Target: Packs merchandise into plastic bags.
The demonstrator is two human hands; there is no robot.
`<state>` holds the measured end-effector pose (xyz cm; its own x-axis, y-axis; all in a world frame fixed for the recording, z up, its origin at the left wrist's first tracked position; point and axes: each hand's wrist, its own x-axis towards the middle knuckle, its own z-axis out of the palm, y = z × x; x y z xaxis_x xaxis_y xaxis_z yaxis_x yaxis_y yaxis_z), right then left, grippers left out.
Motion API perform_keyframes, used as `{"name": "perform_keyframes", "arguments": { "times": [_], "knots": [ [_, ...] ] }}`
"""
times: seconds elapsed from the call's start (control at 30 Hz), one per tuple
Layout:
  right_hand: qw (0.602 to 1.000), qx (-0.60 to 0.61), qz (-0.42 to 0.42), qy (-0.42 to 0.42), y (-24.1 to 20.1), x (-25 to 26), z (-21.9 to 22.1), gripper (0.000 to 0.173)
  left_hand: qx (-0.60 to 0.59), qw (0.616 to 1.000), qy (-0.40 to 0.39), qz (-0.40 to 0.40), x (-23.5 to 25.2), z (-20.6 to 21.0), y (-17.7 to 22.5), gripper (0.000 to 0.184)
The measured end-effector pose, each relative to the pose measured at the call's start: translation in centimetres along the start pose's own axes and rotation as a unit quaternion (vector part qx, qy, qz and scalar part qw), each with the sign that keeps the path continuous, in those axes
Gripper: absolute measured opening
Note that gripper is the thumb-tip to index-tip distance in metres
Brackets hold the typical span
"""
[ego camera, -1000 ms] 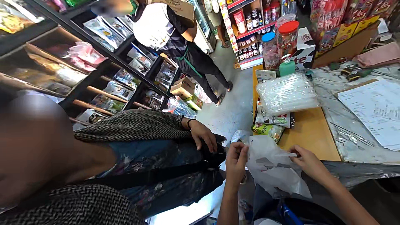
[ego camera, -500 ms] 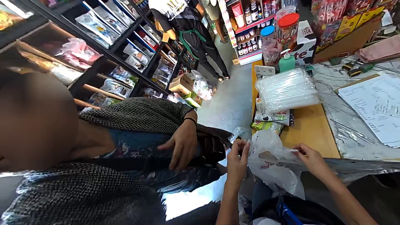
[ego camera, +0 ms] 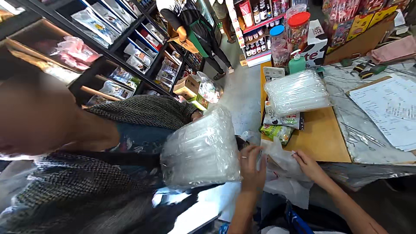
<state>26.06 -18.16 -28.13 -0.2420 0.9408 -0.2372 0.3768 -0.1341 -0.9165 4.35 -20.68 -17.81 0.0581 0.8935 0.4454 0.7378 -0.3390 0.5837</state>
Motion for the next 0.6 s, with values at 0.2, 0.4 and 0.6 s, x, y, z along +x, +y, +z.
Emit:
{"name": "perform_keyframes", "arguments": {
  "times": [0.2, 0.4, 0.6],
  "knots": [
    [0.998, 0.050, 0.028, -0.017, -0.5, 0.3, 0.6, 0.036, -0.042, 0.924, -0.377, -0.043, -2.8, 3.8, 1.6, 0.027],
    [0.978, 0.207, -0.008, -0.002, -1.0, -0.4, -0.3, 0.032, 0.050, 0.782, -0.584, -0.212, -9.1, 10.5, -7.2, 0.034],
    [0.960, 0.278, 0.004, 0.042, 1.1, -0.1, 0.0, 0.028, 0.134, 0.623, -0.704, -0.312, -14.5, 10.3, -12.1, 0.041]
  ]
}}
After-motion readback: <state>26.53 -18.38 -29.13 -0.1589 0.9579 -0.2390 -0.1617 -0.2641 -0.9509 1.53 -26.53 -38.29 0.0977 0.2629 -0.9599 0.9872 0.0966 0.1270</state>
